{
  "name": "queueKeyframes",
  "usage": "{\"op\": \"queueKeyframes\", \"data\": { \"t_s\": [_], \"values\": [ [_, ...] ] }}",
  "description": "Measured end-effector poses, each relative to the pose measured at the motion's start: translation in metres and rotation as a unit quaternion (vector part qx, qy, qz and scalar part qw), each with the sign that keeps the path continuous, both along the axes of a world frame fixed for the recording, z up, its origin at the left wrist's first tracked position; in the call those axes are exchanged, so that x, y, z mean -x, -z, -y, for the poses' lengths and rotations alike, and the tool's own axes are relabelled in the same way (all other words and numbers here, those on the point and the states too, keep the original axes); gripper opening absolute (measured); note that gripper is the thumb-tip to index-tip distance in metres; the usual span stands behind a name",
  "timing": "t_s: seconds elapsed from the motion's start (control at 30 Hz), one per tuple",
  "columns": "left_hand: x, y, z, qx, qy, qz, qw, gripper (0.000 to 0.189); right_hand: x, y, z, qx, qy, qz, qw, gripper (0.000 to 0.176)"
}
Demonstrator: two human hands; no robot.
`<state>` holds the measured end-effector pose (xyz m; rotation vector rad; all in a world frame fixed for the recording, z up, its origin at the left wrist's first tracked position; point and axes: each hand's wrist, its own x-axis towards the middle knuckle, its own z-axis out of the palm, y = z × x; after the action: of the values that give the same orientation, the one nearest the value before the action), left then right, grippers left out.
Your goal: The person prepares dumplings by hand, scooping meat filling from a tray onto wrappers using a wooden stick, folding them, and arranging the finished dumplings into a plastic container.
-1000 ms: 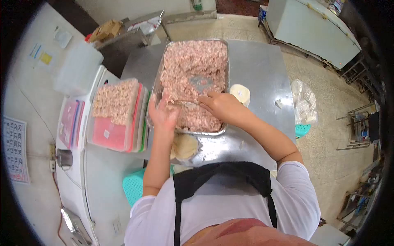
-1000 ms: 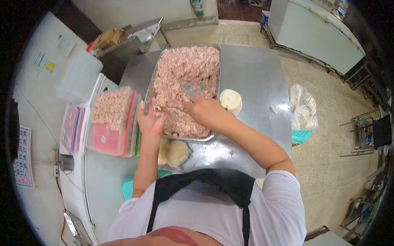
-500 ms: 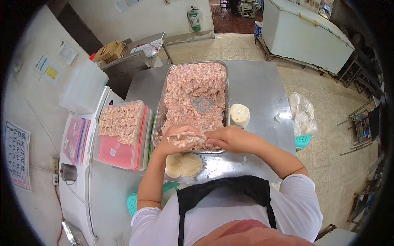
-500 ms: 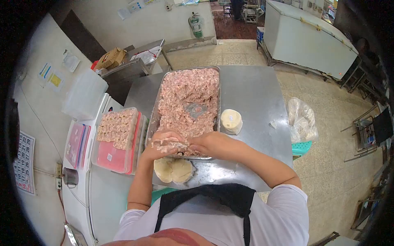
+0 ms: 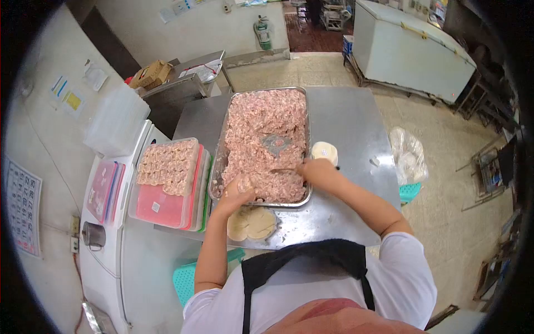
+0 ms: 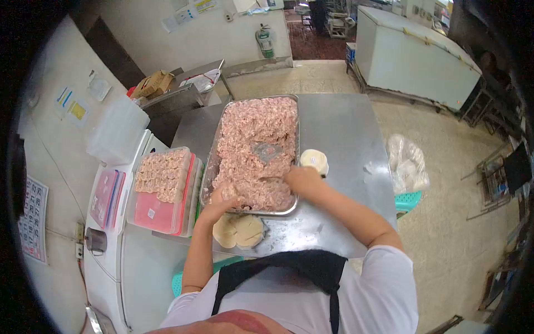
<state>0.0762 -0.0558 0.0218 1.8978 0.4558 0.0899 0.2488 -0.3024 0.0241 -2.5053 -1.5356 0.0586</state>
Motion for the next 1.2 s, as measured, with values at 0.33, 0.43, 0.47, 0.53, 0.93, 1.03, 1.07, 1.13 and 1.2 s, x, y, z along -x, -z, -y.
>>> {"op": "queueKeyframes", "data": {
  "t_s": [0.33,0.43,0.47,0.53,0.93,1.03,1.07,1.13,1.2],
  "values": [
    [-0.008,-0.056,0.008,-0.165,0.153,0.149,0.963,0.042,0.054,-0.063,0.009,-0.211,-0.109,-0.26,0.936,0.029],
    [-0.011,-0.037,0.002,-0.173,0.17,0.145,0.959,0.038,0.044,-0.076,0.013,-0.14,-0.068,-0.086,0.984,0.026],
    [-0.011,-0.031,-0.002,-0.137,0.15,0.124,0.971,0.038,0.05,-0.08,0.014,-0.14,-0.068,-0.085,0.984,0.026],
    [-0.009,-0.032,-0.004,-0.065,0.145,0.108,0.981,0.039,0.07,-0.092,0.013,-0.182,-0.018,-0.021,0.983,0.025],
    [0.027,-0.079,-0.025,-0.058,0.158,0.188,0.968,0.038,0.132,-0.101,-0.024,-0.173,0.025,-0.083,0.981,0.024],
    [0.057,-0.086,-0.061,0.006,0.122,0.148,0.981,0.032,0.142,-0.097,-0.042,-0.251,-0.008,-0.098,0.963,0.031],
    [0.071,-0.094,-0.077,-0.063,0.119,0.14,0.981,0.03,0.148,-0.097,-0.049,-0.256,0.001,-0.148,0.955,0.03],
    [0.104,-0.108,-0.109,-0.122,0.099,0.117,0.981,0.028,0.159,-0.093,-0.061,-0.268,0.019,-0.182,0.946,0.029],
    [0.134,-0.117,-0.148,-0.198,0.111,0.185,0.956,0.026,0.175,-0.086,-0.074,-0.276,0.028,-0.217,0.936,0.029]
  ]
}}
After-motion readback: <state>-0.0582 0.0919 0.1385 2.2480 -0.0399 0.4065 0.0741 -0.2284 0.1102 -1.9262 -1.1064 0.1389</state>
